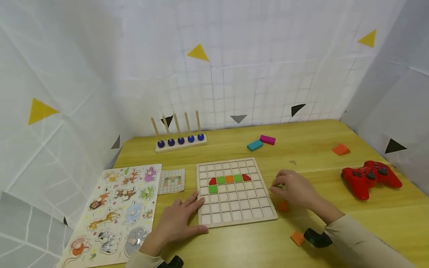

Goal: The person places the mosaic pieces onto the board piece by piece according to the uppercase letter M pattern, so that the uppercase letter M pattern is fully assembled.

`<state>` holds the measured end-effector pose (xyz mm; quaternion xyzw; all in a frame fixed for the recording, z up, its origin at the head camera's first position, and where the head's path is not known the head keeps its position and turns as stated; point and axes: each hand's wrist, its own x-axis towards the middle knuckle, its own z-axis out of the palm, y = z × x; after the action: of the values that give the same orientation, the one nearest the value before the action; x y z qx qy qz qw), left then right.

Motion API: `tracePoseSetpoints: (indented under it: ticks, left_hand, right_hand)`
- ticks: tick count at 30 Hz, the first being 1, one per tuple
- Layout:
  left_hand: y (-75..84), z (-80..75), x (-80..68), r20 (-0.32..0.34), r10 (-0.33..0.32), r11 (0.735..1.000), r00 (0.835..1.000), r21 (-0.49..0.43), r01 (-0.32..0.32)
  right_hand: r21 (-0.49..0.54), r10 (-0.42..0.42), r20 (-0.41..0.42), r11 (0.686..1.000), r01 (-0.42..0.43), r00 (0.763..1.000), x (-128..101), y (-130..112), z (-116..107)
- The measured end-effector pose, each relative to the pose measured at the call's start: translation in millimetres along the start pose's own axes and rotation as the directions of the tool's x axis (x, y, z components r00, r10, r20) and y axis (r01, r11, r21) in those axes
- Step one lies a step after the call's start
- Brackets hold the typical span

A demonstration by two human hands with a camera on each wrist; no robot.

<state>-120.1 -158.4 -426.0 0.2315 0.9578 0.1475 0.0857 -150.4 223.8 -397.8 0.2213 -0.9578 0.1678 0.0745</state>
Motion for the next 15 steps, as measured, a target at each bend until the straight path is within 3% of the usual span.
tracePoseSetpoints:
  ticks: [5, 11, 15]
  left_hand:
    - [0.5, 2.3, 0.7, -0.008, -0.001, 1.0, 1.0, 0.026, 0.001]
    - [0.6, -1.3, 0.8, -0.01, 0.0, 1.0, 1.0, 0.025, 0.0]
    - [1.2, -0.8, 0.1, 0.004, 0.001, 1.0, 1.0, 0.018, -0.001]
  right_hand:
    - [0.058, 0.03, 0.106, 0.998, -0.036, 0.994, -40, 4, -15]
    - [0.133, -0.022, 0.256, 0.991, -0.013, 0.966, -91, 15, -18]
    - [0.198, -0.091, 0.234, 0.979, 0.044, 0.968, -116, 21, -7]
